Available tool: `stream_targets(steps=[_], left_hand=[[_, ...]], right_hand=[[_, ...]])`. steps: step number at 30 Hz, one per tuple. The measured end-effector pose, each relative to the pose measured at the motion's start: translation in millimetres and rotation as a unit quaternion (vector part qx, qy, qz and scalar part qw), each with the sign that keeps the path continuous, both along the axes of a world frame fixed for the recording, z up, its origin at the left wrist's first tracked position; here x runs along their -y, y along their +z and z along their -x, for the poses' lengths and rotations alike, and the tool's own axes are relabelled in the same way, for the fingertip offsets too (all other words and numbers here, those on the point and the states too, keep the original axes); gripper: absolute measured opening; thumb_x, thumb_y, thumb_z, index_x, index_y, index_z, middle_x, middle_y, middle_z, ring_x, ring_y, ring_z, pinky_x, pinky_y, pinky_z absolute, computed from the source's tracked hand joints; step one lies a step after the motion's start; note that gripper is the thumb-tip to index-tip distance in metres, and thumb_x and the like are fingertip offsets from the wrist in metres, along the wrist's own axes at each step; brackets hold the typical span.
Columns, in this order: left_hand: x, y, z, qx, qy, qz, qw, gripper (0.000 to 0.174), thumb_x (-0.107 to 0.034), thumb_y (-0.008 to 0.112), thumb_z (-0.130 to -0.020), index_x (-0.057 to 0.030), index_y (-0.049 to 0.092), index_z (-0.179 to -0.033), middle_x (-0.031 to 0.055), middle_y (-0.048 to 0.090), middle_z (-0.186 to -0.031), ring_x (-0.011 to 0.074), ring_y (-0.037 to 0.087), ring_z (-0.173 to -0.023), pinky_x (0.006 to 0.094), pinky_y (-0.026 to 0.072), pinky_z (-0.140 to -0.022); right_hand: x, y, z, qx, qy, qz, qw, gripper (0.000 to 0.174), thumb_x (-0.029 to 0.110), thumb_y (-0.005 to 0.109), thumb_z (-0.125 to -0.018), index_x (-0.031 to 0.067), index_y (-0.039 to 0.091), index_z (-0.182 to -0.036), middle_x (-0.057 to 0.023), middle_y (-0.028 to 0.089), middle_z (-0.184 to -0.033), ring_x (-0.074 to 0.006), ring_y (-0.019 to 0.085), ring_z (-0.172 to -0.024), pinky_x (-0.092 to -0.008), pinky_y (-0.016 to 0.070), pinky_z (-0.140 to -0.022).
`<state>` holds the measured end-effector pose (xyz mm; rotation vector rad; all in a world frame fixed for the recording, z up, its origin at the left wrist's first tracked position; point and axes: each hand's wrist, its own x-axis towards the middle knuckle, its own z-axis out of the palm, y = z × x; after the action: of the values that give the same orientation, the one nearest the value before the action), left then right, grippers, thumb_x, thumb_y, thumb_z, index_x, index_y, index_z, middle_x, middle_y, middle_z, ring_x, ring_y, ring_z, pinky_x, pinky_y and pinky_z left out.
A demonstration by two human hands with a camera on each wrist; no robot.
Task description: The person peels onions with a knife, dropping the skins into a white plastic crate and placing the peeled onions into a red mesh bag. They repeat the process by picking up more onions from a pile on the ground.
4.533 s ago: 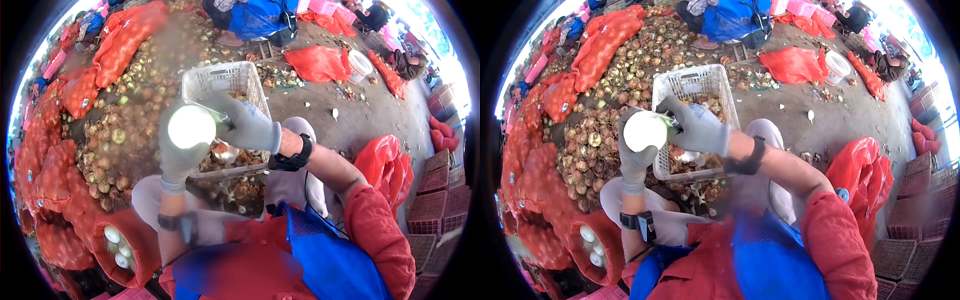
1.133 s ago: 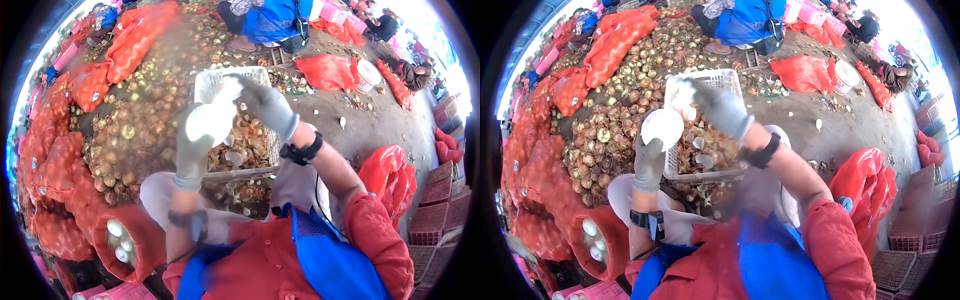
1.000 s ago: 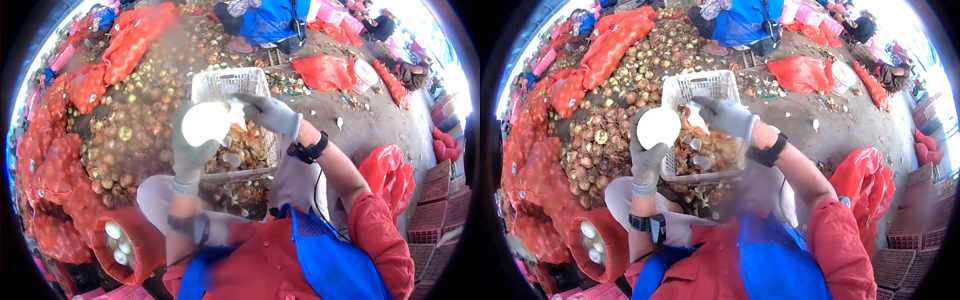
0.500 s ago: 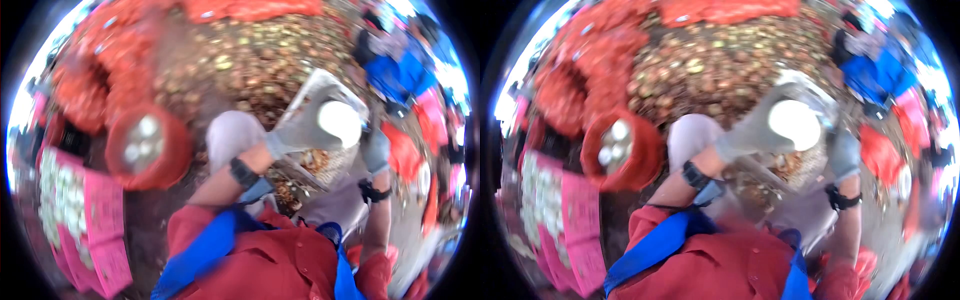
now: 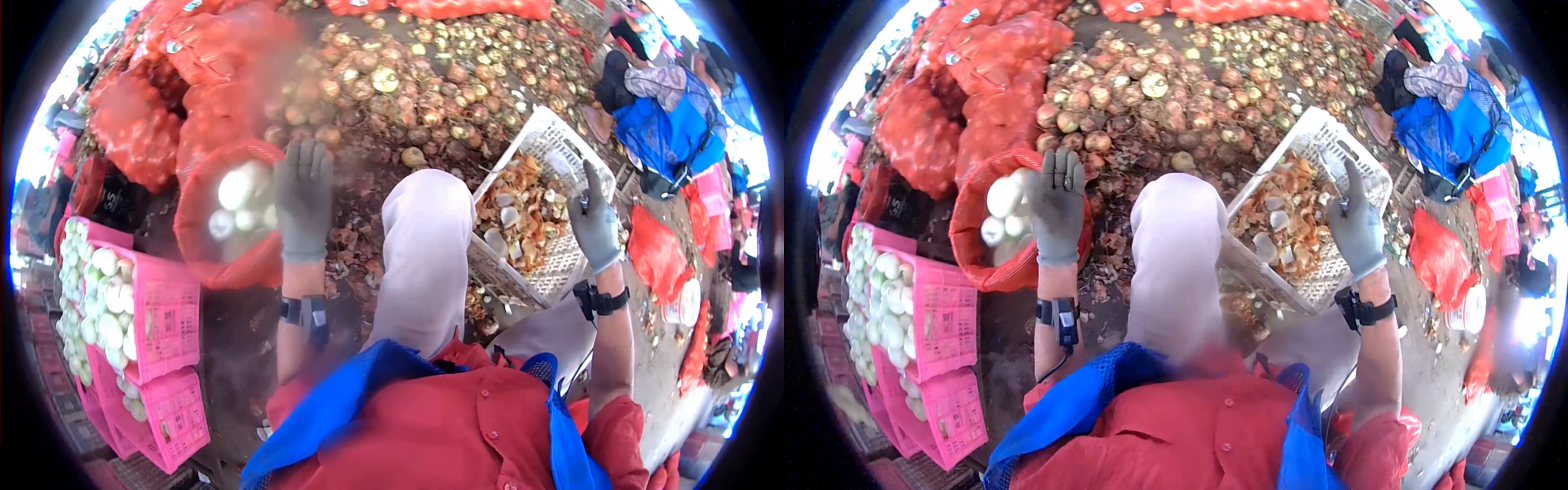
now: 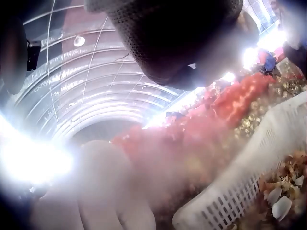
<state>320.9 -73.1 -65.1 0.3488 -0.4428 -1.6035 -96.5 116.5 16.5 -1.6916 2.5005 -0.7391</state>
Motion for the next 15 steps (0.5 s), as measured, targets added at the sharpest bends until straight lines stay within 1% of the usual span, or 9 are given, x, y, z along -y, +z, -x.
stream_targets(steps=[1,3,5,7,8,10,12,14,15], left_hand=[[10,-22,0,-0.004,-0.006,-0.009,1.0,0.055,-0.045,0.054,-0.106,-0.0013,0.05,-0.14,0.0096,0.054,-0.135,0.0233,0.051,-0.128,0.0381,0.0385,-0.115],[42,-76,1,0.14,-0.019,-0.036,0.989,0.049,-0.032,0.07,-0.098,-0.004,0.058,-0.136,0.0114,0.064,-0.133,0.0232,0.061,-0.123,0.0365,0.0503,-0.104],[81,-146,8,0.18,-0.012,-0.132,0.975,0.045,-0.027,0.069,-0.097,-0.0044,0.058,-0.135,0.0102,0.065,-0.129,0.0214,0.061,-0.121,0.0356,0.0507,-0.1],[84,-110,34,0.298,-0.015,-0.257,0.919,0.048,-0.02,0.071,-0.092,-0.0005,0.056,-0.133,0.0098,0.064,-0.122,0.0226,0.062,-0.113,0.0357,0.0501,-0.096],[101,-125,38,0.298,-0.016,-0.262,0.918,0.048,-0.02,0.071,-0.092,-0.0005,0.056,-0.133,0.0098,0.064,-0.122,0.0226,0.062,-0.113,0.0357,0.0501,-0.096],[146,-171,48,0.561,0.109,-0.129,0.81,0.061,-0.023,0.078,-0.084,0.0045,0.054,-0.133,0.0144,0.064,-0.122,0.0293,0.063,-0.112,0.0378,0.0501,-0.096],[196,-221,46,0.571,0.15,-0.101,0.801,0.076,-0.027,0.085,-0.076,0.0092,0.051,-0.134,0.0194,0.064,-0.12,0.034,0.063,-0.108,0.0411,0.0503,-0.097],[244,-265,42,0.72,0.27,-0.059,0.637,0.085,-0.031,0.085,-0.075,0.0112,0.047,-0.138,0.0269,0.065,-0.123,0.0381,0.065,-0.111,0.0441,0.0519,-0.097],[265,-269,39,0.825,0.199,-0.125,0.515,0.089,-0.038,0.083,-0.077,0.0118,0.046,-0.141,0.0323,0.064,-0.128,0.0436,0.065,-0.115,0.0476,0.0525,-0.098]], right_hand=[[4,3,-5,0.015,-0.005,-0.016,1.0,0.066,0.017,0.062,-0.095,0.0107,0.038,-0.157,-0.0196,0.065,-0.079,-0.0354,0.067,-0.068,-0.0469,0.0506,-0.064],[10,-1,-8,-0.002,-0.007,-0.027,1.0,0.067,0.016,0.062,-0.095,0.0107,0.038,-0.157,-0.0192,0.064,-0.078,-0.0346,0.066,-0.066,-0.0464,0.0504,-0.064],[17,-12,-7,-0.011,-0.006,-0.038,0.999,0.068,0.013,0.062,-0.093,0.0103,0.039,-0.157,-0.0177,0.062,-0.075,-0.0308,0.062,-0.061,-0.044,0.0494,-0.061],[21,-25,-6,0.002,-0.008,-0.054,0.999,0.068,0.009,0.063,-0.092,0.0097,0.04,-0.157,-0.0163,0.06,-0.072,-0.0265,0.057,-0.057,-0.0414,0.0477,-0.057],[24,-33,-6,0.012,-0.007,-0.06,0.998,0.068,0.007,0.063,-0.092,0.0093,0.041,-0.156,-0.0157,0.06,-0.071,-0.0254,0.056,-0.056,-0.0407,0.047,-0.056],[28,-52,2,0.003,0.009,-0.08,0.997,0.069,0.005,0.063,-0.092,0.0094,0.04,-0.157,-0.0128,0.057,-0.069,-0.0226,0.054,-0.055,-0.0397,0.0452,-0.055],[42,-62,2,0.046,-0.011,-0.122,0.991,0.069,0.004,0.062,-0.093,0.0107,0.04,-0.158,-0.0077,0.051,-0.066,-0.0192,0.049,-0.054,-0.0379,0.0439,-0.056],[58,-67,4,0.047,-0.006,-0.122,0.991,0.069,0.004,0.062,-0.092,0.0112,0.04,-0.158,-0.006,0.048,-0.065,-0.0182,0.047,-0.055,-0.037,0.0436,-0.056],[66,-69,6,0.047,-0.008,-0.123,0.991,0.069,0.004,0.062,-0.092,0.0112,0.04,-0.158,-0.006,0.048,-0.065,-0.0182,0.047,-0.055,-0.037,0.0436,-0.056]])
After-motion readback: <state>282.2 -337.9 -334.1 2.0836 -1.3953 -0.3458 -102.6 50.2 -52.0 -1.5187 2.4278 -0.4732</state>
